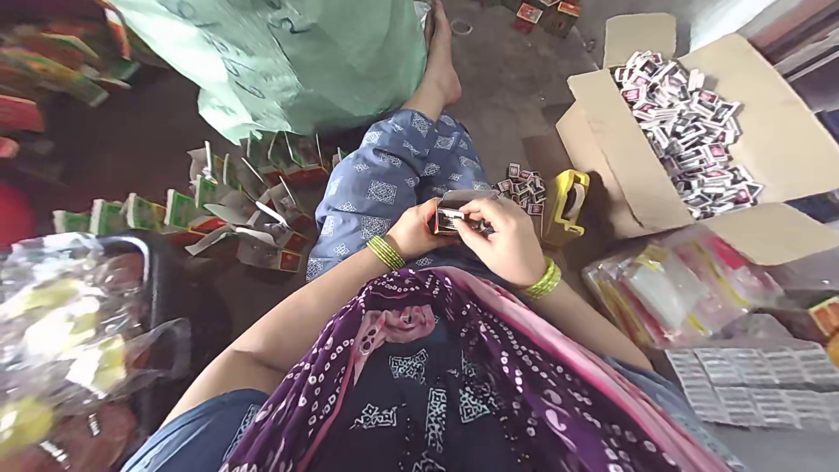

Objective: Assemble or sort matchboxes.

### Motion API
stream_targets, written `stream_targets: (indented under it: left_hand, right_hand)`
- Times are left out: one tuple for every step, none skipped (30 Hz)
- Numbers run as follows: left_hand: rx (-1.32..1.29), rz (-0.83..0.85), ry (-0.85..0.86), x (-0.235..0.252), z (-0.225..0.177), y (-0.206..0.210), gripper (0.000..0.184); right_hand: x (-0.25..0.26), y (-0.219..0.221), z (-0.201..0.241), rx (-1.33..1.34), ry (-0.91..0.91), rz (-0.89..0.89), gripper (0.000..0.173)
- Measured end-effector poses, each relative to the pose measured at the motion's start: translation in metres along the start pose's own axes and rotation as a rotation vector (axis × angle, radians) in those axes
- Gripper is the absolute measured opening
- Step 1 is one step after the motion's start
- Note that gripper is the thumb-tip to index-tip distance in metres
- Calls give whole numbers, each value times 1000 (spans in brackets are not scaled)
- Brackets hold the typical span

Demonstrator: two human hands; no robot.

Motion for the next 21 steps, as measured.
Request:
stream_targets:
  left_hand:
    - [31,3,-6,0,0,0,58]
    - [57,12,-16,0,0,0,58]
    - [78,23,-15,0,-1,1,58]
    - [100,33,-6,1,-2,2,57]
    - [122,40,3,1,-2,3,56]
    - [135,42,9,0,-3,3,57]
    - [141,42,9,0,-2,3,58]
    - [141,40,3,0,-1,2,58]
    - [141,43,-11,0,1,3,58]
    - [141,53,-31,0,3,2,57]
    - [145,62,-48,0,5,2,54]
    - [157,66,-63,0,7,2,49]
    - [173,76,-84,0,10,2,43]
    - [194,91,-102,-1,14,3,41]
    - [206,109,-124,-1,16,4,44]
    - [212,120,-140,-1,18,5,47]
    - [216,124,-148,-1,20,6,47]
    - [220,127,-153,-1,21,7,49]
    - [224,132,-156,-2,22,8,51]
    - [231,146,-169,-3,25,9,55]
    - [239,164,-184,-3,27,11,60]
  right_hand:
    - [-1,2,4,-31,-16,-22,14]
    - [-1,4,8,-65,-40,-36,13]
    - [-2,6,11,-97,-68,-45,14]
    - [-3,8,14,-116,-92,-52,14]
    - [-5,10,15,-128,-104,-51,15]
    - [-6,12,15,-131,-107,-51,16]
    - [-8,15,15,-129,-101,-43,16]
    - [-9,18,14,-125,-101,-30,16]
    - [-11,21,14,-122,-122,-16,18]
    - [-13,25,16,-126,-165,4,21]
    - [-16,30,19,-153,-219,37,24]
    - [-18,35,21,-190,-260,81,28]
    - [-19,39,23,-228,-283,131,30]
    - [-21,43,23,-259,-293,181,32]
    - [-21,46,24,-278,-302,221,33]
    - [-21,49,23,-292,-307,249,33]
    - [-22,51,22,-305,-310,271,33]
    - [-21,54,21,-315,-313,285,33]
    - [-21,56,19,-321,-320,291,32]
    - [-20,58,17,-326,-322,295,31]
    - [-20,60,14,-323,-316,309,31]
Point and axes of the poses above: each hand's wrist, its own x-axis towards the middle knuckle, its own y-axis out of the palm, z = x × y, the point moved 10 cm from there along x, towards the middle knuckle, and after that the axes turned 13 degrees about -z, right-handed, at the moved point
